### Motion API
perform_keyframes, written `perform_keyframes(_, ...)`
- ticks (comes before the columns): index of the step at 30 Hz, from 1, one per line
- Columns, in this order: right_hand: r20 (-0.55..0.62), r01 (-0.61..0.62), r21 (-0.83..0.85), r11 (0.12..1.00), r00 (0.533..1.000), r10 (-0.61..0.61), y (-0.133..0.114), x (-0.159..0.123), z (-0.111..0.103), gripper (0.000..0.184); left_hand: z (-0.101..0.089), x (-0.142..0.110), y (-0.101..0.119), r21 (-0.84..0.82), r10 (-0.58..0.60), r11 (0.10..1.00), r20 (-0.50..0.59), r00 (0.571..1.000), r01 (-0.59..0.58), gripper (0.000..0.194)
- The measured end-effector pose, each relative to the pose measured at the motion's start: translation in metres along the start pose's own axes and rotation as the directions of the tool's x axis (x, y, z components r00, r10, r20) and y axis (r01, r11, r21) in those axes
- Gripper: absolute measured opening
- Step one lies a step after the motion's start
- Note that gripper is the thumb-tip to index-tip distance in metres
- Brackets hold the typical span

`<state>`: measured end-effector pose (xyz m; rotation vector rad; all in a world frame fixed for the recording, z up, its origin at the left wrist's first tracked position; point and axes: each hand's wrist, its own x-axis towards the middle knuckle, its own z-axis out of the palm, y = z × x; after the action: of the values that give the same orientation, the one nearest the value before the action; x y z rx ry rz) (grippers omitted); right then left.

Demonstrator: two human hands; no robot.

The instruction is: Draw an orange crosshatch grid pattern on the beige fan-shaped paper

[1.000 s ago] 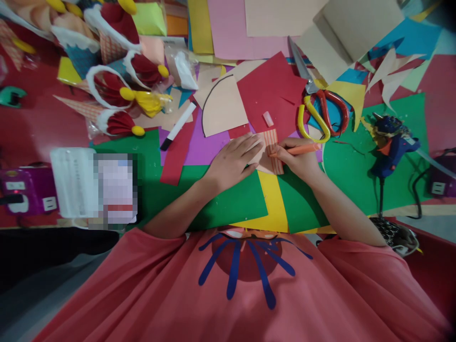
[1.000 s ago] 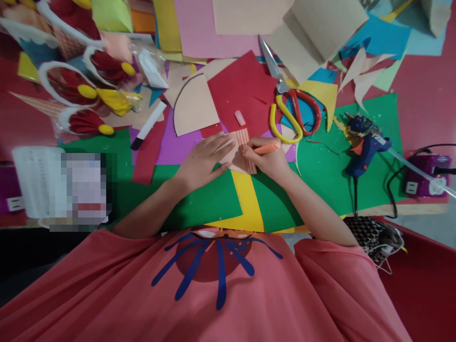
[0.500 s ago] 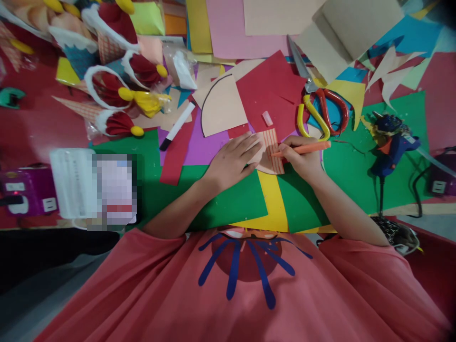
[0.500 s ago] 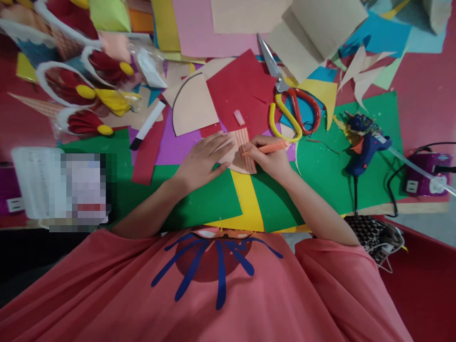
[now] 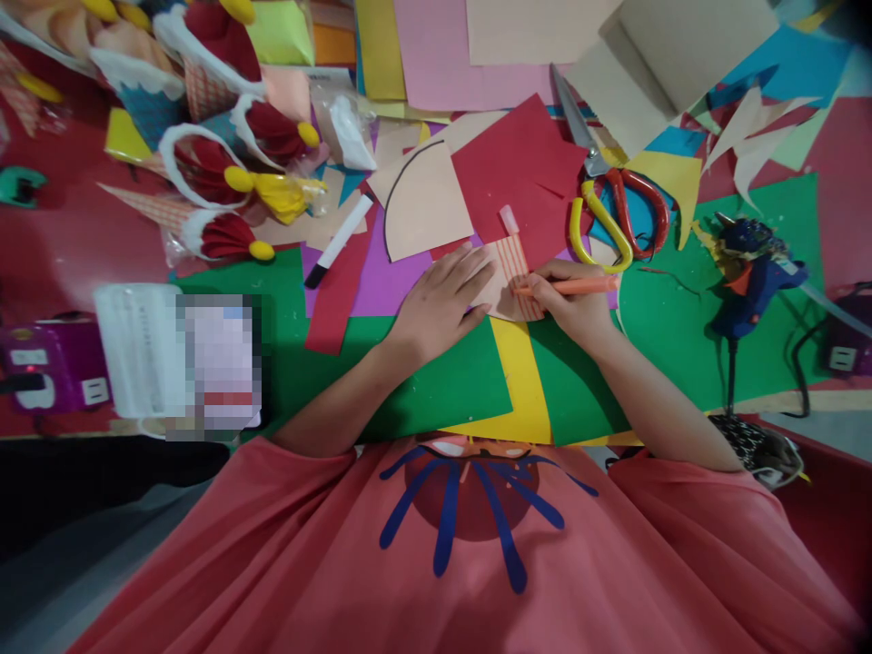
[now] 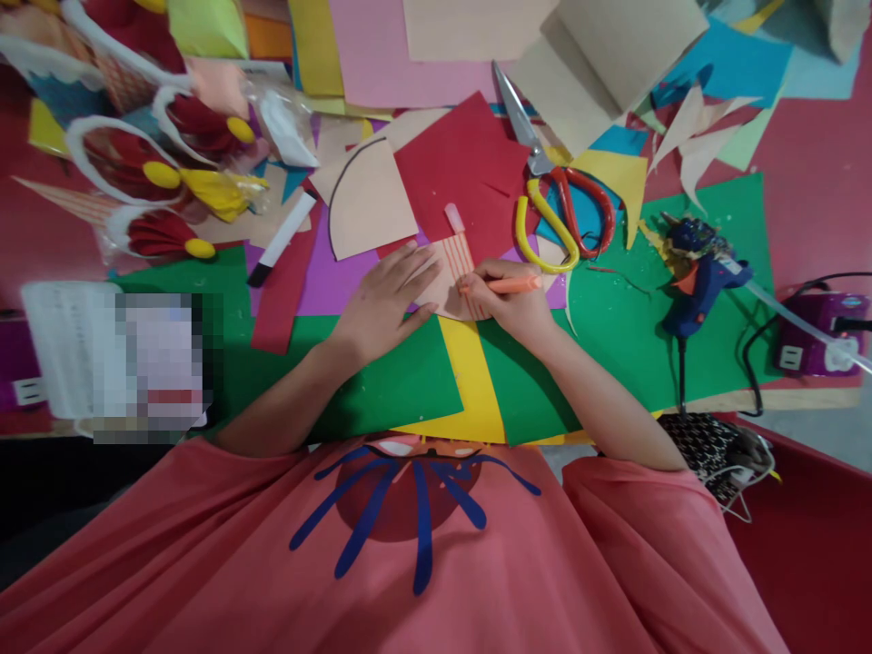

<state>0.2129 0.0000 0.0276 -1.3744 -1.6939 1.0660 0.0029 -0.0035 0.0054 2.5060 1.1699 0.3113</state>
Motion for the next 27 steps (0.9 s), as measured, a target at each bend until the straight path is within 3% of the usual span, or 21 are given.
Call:
perform_keyframes(13,0.078,-0.095,0.024,0.995,0.993,0.093,-0.0080,0.0024,0.0013,0.023,0.0017,0.0003,-0.0012,-0.005,-0.002,1.000,0.003,1.000,0.002,0.050)
perform_keyframes(27,0.210,-0.086,-0.054,0.995,0.973,0.096,-0.0022,0.0013,0.0001,0.023,0.0006,0.0005,-0.0001,0.001,0.006,1.000,-0.006,1.000,-0.006,0.052)
